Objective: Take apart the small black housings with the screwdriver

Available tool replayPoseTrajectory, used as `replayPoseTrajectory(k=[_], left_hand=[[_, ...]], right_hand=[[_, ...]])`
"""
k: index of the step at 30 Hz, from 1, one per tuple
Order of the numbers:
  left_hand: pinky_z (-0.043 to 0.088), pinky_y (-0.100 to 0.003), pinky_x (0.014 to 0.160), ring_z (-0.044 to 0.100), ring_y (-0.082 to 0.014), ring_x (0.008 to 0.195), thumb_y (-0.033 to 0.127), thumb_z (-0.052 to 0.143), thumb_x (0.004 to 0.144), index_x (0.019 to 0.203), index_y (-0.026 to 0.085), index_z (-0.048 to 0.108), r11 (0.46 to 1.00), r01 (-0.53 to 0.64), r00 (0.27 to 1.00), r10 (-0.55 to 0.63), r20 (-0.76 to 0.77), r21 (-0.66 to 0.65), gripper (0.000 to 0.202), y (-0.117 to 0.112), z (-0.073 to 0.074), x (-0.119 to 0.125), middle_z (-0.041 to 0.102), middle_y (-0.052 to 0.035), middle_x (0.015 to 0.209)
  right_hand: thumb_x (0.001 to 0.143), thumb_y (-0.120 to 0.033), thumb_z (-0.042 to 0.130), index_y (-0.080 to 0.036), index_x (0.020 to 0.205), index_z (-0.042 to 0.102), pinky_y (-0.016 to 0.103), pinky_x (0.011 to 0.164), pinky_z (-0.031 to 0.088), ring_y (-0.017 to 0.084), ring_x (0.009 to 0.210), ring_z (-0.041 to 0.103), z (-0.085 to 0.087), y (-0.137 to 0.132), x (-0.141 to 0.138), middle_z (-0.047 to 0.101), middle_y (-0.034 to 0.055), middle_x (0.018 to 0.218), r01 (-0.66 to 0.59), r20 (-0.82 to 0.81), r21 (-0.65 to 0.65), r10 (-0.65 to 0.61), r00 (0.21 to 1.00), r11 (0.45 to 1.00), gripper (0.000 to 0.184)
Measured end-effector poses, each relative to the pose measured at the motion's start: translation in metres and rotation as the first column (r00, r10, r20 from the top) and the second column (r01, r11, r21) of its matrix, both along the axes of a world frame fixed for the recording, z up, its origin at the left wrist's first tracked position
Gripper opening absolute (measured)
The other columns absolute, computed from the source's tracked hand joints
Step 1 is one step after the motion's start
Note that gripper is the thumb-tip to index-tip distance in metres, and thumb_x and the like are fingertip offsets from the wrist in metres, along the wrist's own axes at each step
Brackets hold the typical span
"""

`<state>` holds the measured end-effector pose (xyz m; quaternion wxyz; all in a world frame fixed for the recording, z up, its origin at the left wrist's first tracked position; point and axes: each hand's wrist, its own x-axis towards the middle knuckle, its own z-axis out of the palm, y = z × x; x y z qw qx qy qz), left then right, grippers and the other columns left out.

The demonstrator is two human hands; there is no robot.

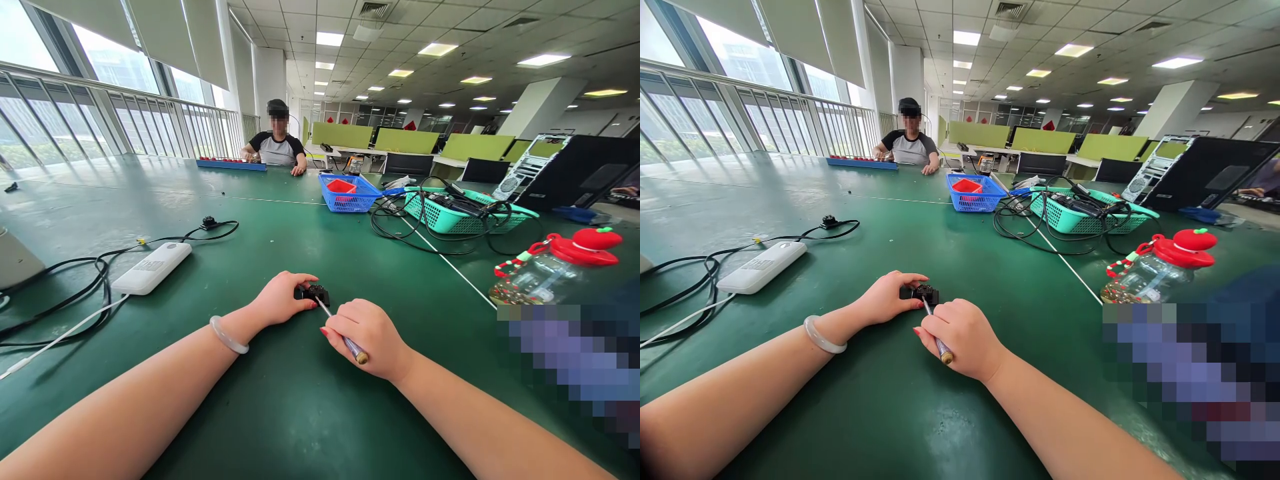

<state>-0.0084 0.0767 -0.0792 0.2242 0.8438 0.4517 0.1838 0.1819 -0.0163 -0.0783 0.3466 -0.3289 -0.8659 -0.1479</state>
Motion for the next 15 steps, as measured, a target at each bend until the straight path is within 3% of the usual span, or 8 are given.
replayPoseTrajectory(k=[15], left_hand=[[0.048,-0.036,0.096,0.064,-0.0227,0.101,0.037,0.074,0.064,0.112,0.024,0.063,0.985,0.007,0.988,0.02,0.154,-0.175,0.051,0.0063,-0.0019,-0.0017,0.07,-0.0029,0.103]], right_hand=[[0.092,-0.021,0.047,-0.018,0.066,0.058,0.026,0.055,0.026,0.011,0.053,0.034,0.0009,-0.0016,-0.0018,0.049,-0.0018,0.056,0.005,-0.024,-0.025,-0.006,1.0,1.0,0.028]])
